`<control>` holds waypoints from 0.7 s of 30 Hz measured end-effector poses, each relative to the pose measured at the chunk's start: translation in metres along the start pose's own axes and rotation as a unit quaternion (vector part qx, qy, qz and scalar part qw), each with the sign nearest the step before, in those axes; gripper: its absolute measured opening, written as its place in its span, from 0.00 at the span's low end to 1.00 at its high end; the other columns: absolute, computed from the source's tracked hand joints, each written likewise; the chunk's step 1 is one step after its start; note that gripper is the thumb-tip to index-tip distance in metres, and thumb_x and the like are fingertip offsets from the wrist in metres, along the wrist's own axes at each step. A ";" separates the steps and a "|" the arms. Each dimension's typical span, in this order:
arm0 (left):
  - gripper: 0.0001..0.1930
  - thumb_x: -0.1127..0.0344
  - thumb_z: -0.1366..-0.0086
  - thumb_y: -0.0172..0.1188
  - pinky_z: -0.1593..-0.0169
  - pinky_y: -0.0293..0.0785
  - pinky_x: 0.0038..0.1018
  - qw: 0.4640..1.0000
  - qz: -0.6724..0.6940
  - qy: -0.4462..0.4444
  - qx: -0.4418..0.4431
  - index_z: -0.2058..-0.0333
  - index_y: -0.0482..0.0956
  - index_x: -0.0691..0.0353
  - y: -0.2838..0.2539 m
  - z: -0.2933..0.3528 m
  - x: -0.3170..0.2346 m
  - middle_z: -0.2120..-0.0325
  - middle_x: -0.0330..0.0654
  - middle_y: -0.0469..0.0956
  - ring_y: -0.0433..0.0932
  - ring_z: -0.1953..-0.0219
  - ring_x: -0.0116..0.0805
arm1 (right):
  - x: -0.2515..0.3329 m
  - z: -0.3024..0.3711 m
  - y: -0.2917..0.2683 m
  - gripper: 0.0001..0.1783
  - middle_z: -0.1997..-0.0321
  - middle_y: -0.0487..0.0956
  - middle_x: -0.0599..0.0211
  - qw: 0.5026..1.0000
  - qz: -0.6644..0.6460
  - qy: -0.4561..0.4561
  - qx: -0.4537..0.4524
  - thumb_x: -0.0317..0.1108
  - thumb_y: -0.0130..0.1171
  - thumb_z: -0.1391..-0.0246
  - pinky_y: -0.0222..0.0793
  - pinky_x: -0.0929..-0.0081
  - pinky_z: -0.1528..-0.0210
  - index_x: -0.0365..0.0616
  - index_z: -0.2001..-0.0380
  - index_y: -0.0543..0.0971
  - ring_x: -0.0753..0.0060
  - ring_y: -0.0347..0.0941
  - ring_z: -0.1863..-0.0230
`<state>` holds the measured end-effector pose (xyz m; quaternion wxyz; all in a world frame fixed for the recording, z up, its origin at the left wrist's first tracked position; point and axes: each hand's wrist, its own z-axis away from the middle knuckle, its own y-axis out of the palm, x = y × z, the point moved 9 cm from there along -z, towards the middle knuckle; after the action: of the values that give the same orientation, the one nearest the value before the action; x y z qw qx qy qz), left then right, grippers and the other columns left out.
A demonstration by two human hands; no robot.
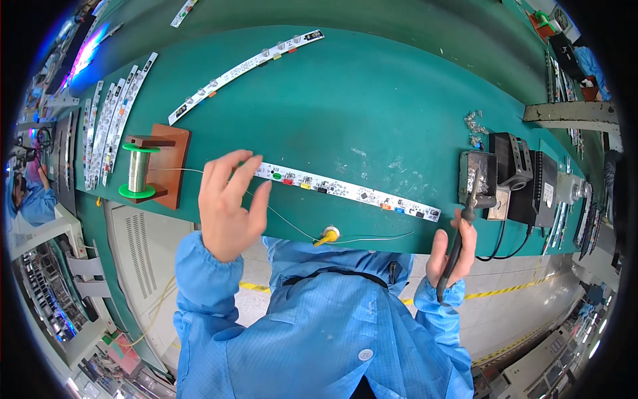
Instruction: The person solders components onto circuit board strips using a soldering iron and solder wire, then takes additional circuit boards from the conveyor belt and aligns them on the table.
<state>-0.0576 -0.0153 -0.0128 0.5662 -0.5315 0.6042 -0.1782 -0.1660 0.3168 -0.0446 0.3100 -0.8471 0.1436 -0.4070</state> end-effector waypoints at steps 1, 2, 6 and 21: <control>0.19 0.78 0.54 0.64 0.57 0.71 0.34 1.000 0.001 0.005 0.003 0.59 0.78 0.65 -0.001 -0.001 0.003 0.60 0.46 0.75 0.73 0.58 0.47 | 0.005 -0.005 0.003 0.25 0.48 0.74 0.41 1.000 0.002 -0.014 0.006 0.21 0.54 0.46 0.67 0.62 0.48 0.35 0.44 0.66 0.57 0.72 0.53; 0.19 0.78 0.54 0.64 0.56 0.70 0.34 0.999 -0.020 0.008 0.027 0.59 0.78 0.65 0.004 -0.002 0.006 0.60 0.46 0.75 0.73 0.58 0.47 | 0.007 -0.007 0.005 0.25 0.49 0.74 0.41 1.000 0.006 -0.027 0.011 0.21 0.54 0.47 0.67 0.62 0.48 0.34 0.44 0.66 0.58 0.72 0.54; 0.19 0.77 0.53 0.65 0.56 0.69 0.35 0.997 -0.035 0.022 0.070 0.59 0.79 0.64 0.014 0.001 0.013 0.62 0.46 0.75 0.73 0.60 0.47 | 0.004 -0.005 0.003 0.24 0.51 0.76 0.45 0.999 -0.027 0.018 0.021 0.20 0.57 0.51 0.68 0.63 0.49 0.35 0.47 0.69 0.58 0.73 0.56; 0.17 0.79 0.51 0.64 0.55 0.71 0.32 0.994 0.008 0.010 0.105 0.59 0.79 0.66 0.023 0.000 0.016 0.62 0.47 0.75 0.74 0.59 0.44 | -0.013 0.024 -0.030 0.22 0.54 0.75 0.43 0.996 -0.003 0.007 -0.089 0.30 0.49 0.41 0.67 0.57 0.49 0.36 0.44 0.65 0.53 0.71 0.53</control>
<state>-0.0646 -0.0205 -0.0391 0.6144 -0.4622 0.5919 -0.2417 -0.1556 0.3560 -0.0446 0.2310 -0.8691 0.1791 -0.3991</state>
